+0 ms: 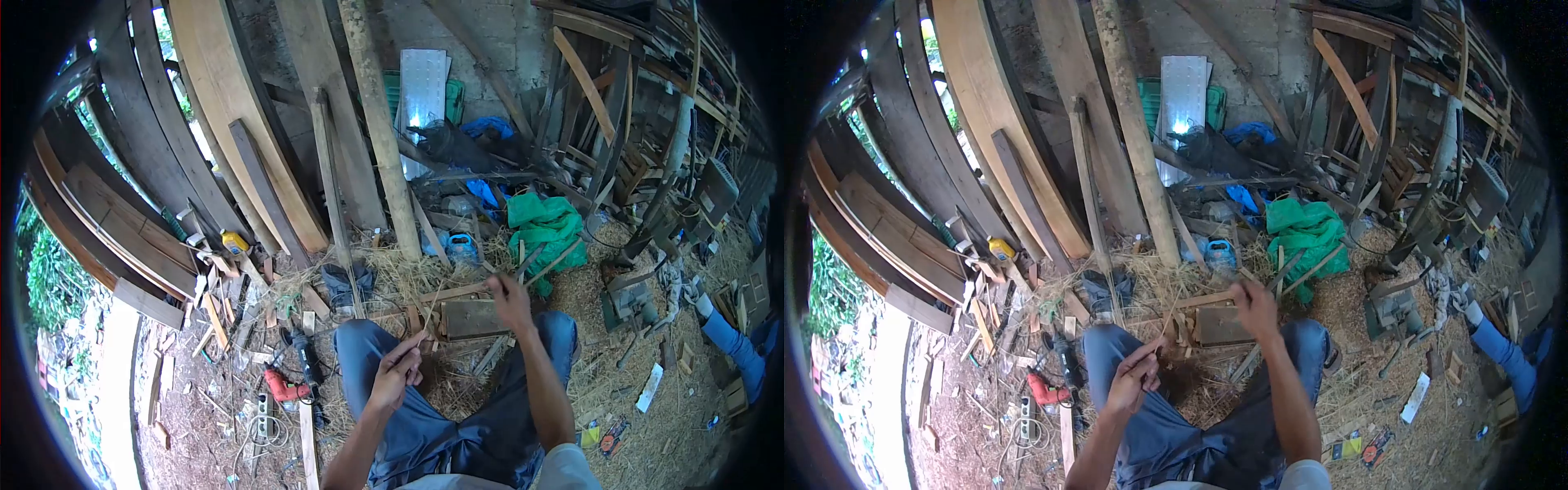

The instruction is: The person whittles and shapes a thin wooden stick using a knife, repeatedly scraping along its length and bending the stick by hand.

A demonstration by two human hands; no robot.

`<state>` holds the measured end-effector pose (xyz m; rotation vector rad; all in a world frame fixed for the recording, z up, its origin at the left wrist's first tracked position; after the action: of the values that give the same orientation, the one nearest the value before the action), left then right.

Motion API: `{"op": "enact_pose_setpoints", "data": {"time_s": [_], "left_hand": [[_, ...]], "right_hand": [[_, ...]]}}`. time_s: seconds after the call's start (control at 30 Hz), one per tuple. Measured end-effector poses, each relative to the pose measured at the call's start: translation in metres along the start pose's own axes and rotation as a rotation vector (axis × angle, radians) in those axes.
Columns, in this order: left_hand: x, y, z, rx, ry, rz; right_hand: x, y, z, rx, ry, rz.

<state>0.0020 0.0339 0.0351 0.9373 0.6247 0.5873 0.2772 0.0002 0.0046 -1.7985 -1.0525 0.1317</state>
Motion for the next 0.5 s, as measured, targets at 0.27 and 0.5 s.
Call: {"op": "enact_pose_setpoints", "data": {"time_s": [0.27, 0.5], "left_hand": [[0.015, -0.009, 0.009, 0.061, 0.07, 0.071], [0.017, -0.008, 0.009, 0.152, 0.079, 0.092]], "right_hand": [[-0.042, -0.059, 0.018, 0.023, -0.173, -0.424], [-0.027, -0.056, 0.005, -0.098, -0.241, -0.299]]}}
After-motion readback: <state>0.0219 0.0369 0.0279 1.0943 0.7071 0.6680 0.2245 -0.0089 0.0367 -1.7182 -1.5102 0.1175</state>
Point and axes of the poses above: each hand's wrist, its own x-axis towards the middle knuckle, its own z-axis out of the palm, y = z × x, the point moved 3 cm from there along x, towards the middle knuckle, and after that the axes turned 2 degrees about z, right-handed, at the moved point
